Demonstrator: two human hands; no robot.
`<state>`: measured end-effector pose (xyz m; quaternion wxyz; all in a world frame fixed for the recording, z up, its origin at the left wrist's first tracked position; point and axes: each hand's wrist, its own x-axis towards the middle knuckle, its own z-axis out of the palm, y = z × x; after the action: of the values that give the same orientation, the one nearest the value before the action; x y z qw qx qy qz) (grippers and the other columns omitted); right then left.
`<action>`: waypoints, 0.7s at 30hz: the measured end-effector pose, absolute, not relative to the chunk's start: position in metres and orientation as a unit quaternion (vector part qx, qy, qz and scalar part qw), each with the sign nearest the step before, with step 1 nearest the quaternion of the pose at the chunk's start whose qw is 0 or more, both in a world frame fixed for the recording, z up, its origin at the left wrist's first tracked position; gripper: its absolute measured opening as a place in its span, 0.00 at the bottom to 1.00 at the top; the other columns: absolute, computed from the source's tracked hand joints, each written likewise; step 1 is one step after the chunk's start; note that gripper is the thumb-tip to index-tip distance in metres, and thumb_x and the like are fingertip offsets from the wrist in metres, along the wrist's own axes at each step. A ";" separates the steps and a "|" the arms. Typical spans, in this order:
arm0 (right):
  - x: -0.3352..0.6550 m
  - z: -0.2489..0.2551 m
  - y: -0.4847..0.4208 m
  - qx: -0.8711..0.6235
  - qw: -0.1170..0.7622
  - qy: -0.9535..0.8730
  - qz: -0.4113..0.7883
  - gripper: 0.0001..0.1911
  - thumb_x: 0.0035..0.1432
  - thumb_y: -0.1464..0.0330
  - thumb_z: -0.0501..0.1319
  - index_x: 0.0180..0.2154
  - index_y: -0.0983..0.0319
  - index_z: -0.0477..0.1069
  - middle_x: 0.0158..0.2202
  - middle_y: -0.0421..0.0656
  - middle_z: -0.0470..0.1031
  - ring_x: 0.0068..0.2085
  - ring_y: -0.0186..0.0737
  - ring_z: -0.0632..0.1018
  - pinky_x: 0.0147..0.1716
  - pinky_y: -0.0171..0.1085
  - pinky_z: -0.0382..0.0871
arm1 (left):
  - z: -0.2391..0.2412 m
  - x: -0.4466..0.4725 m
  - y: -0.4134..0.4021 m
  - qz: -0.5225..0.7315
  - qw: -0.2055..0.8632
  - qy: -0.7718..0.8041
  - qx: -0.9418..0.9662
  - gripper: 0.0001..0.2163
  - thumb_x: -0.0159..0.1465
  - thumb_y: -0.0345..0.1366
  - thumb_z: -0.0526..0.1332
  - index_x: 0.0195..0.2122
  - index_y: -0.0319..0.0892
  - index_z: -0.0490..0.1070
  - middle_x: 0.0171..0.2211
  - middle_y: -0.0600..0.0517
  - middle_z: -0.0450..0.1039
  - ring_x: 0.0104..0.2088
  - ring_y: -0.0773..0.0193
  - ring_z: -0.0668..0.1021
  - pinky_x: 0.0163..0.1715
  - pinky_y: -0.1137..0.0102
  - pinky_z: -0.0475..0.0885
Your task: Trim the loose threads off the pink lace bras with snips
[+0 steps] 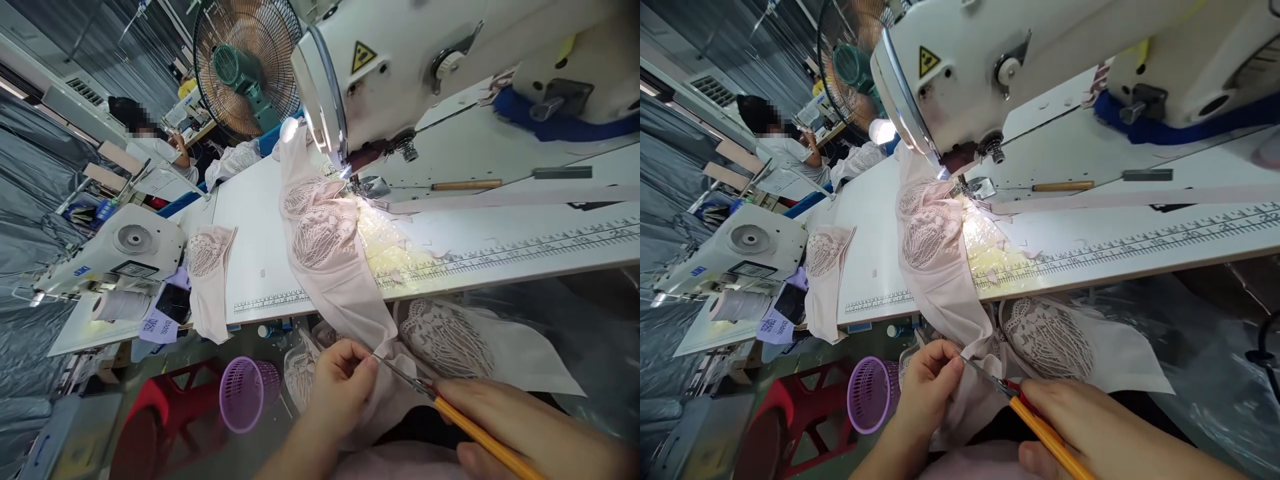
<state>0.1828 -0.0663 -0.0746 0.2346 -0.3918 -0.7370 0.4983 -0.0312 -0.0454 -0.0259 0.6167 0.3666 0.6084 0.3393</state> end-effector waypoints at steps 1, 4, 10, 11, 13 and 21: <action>0.180 -0.075 -0.066 -0.382 0.226 -0.742 0.503 0.17 0.59 0.50 0.58 0.30 0.56 0.70 0.27 0.46 0.78 0.23 0.46 0.75 0.21 0.40 0.67 | -0.025 -0.030 -0.045 0.341 0.615 0.611 0.365 0.24 0.45 0.56 0.72 0.22 0.42 0.64 0.14 0.60 0.57 0.16 0.74 0.56 0.18 0.73 0.47; 0.174 -0.079 -0.068 -0.389 0.234 -0.733 0.506 0.15 0.59 0.51 0.57 0.30 0.55 0.68 0.25 0.44 0.76 0.21 0.45 0.74 0.19 0.39 0.63 | -0.022 -0.029 -0.045 0.344 0.609 0.618 0.360 0.23 0.45 0.55 0.72 0.21 0.42 0.64 0.13 0.60 0.57 0.16 0.74 0.57 0.18 0.73 0.47; 0.167 -0.093 -0.076 -0.435 0.178 -0.715 0.517 0.20 0.61 0.48 0.53 0.27 0.55 0.63 0.23 0.43 0.73 0.23 0.47 0.73 0.20 0.40 0.61 | -0.021 -0.030 -0.044 0.340 0.596 0.630 0.365 0.22 0.46 0.53 0.71 0.21 0.42 0.63 0.14 0.60 0.57 0.16 0.74 0.57 0.18 0.75 0.49; 0.167 -0.096 -0.076 -0.441 0.162 -0.709 0.526 0.21 0.61 0.47 0.52 0.27 0.55 0.62 0.24 0.44 0.73 0.24 0.47 0.74 0.21 0.40 0.62 | -0.021 -0.030 -0.044 0.340 0.595 0.629 0.367 0.21 0.47 0.53 0.70 0.21 0.42 0.63 0.14 0.60 0.57 0.16 0.74 0.58 0.18 0.75 0.50; 0.169 -0.096 -0.072 -0.440 0.135 -0.701 0.546 0.21 0.64 0.48 0.50 0.27 0.56 0.61 0.26 0.45 0.74 0.27 0.48 0.75 0.24 0.40 0.64 | -0.021 -0.032 -0.045 0.337 0.594 0.627 0.375 0.21 0.48 0.53 0.70 0.22 0.42 0.64 0.15 0.60 0.58 0.16 0.73 0.58 0.18 0.74 0.51; 0.166 -0.036 -0.045 -0.338 0.288 -0.670 0.595 0.18 0.49 0.56 0.61 0.25 0.56 0.53 0.24 0.34 0.56 0.24 0.35 0.58 0.21 0.35 0.54 | -0.028 -0.031 -0.066 0.339 0.640 0.491 0.484 0.19 0.54 0.53 0.71 0.29 0.41 0.74 0.25 0.52 0.71 0.26 0.68 0.69 0.27 0.73 0.62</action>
<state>0.1657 -0.0447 -0.0359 0.2882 -0.3378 -0.6695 0.5955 -0.0315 -0.0660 -0.0280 0.6399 0.4843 0.4912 0.3386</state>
